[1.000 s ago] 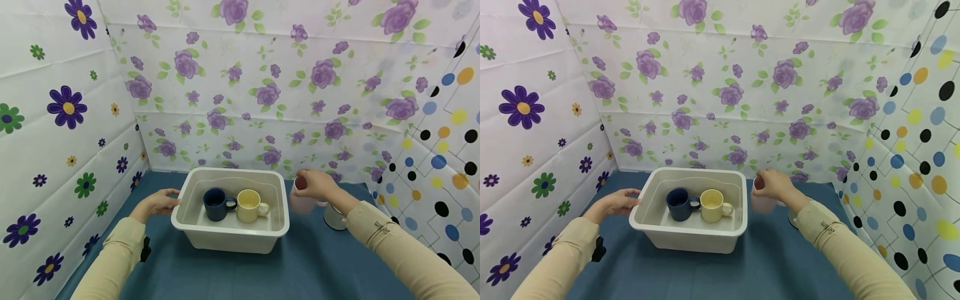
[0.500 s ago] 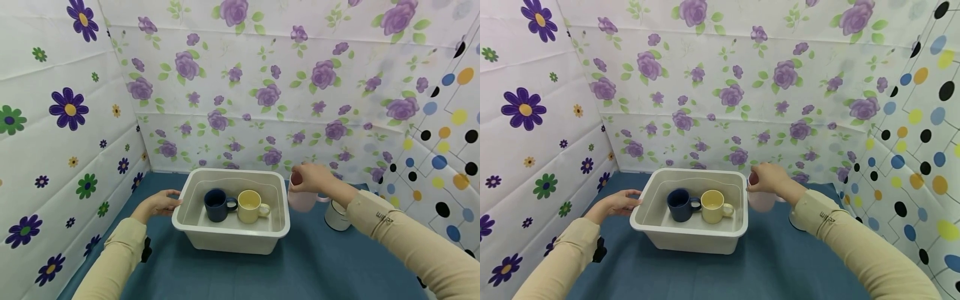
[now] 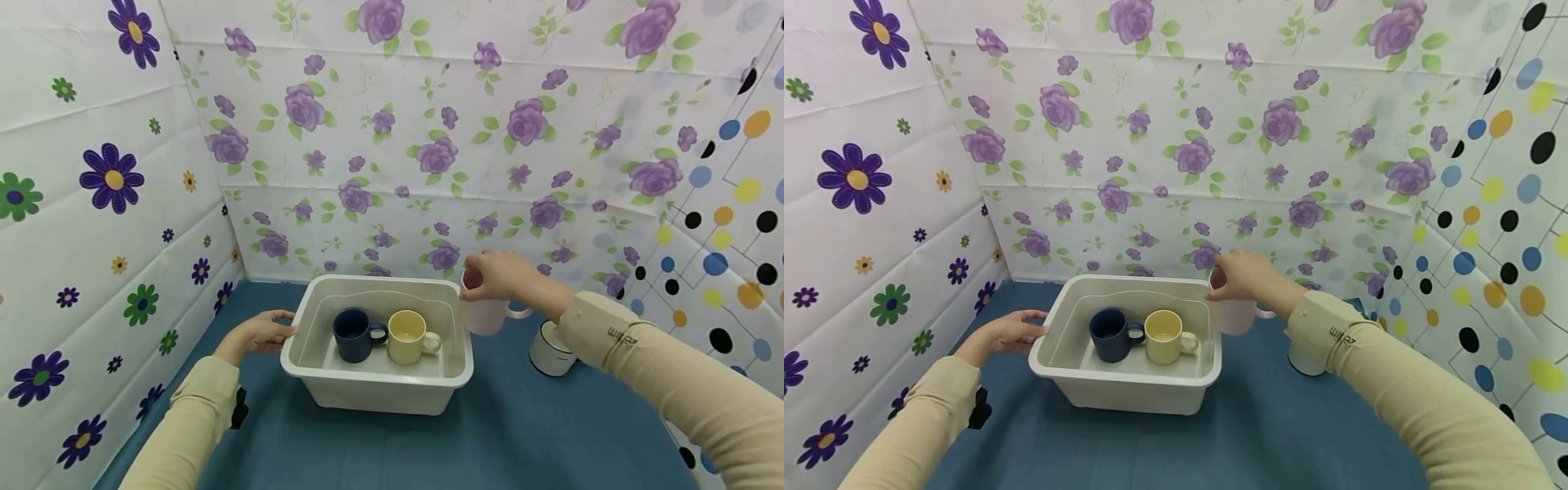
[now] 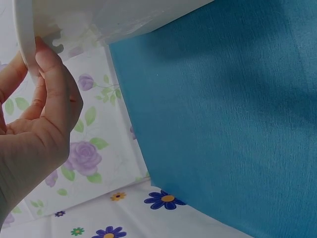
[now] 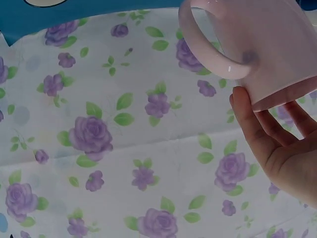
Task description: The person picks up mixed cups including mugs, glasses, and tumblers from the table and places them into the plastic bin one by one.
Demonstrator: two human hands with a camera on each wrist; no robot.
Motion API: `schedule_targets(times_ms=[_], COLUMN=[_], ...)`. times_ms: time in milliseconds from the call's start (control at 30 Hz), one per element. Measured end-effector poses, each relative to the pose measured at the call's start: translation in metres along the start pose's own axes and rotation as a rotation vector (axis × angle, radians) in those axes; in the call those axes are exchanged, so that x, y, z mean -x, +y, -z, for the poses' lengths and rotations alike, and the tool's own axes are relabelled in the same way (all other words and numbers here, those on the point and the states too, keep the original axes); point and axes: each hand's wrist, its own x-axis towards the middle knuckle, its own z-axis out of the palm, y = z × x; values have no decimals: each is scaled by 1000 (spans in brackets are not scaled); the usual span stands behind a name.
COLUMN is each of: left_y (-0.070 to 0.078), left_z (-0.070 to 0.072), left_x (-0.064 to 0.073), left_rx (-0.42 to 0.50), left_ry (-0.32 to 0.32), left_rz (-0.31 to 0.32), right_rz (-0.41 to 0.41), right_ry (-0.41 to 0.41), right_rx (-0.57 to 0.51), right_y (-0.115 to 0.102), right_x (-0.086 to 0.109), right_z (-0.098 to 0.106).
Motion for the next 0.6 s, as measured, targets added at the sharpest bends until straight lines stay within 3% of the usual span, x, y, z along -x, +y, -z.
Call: schedule_targets(times_ms=[233, 600], left_y=[-1, -1], left_z=[0, 0], left_x=[-2, -1], left_rx=[8, 8], left_ry=[-1, 0], left_rz=[-4, -5], right_rz=[-7, 66], right_ry=[-52, -82], right_rx=[14, 94], right_y=[-15, -37], right_x=[-8, -24], right_z=[7, 3])
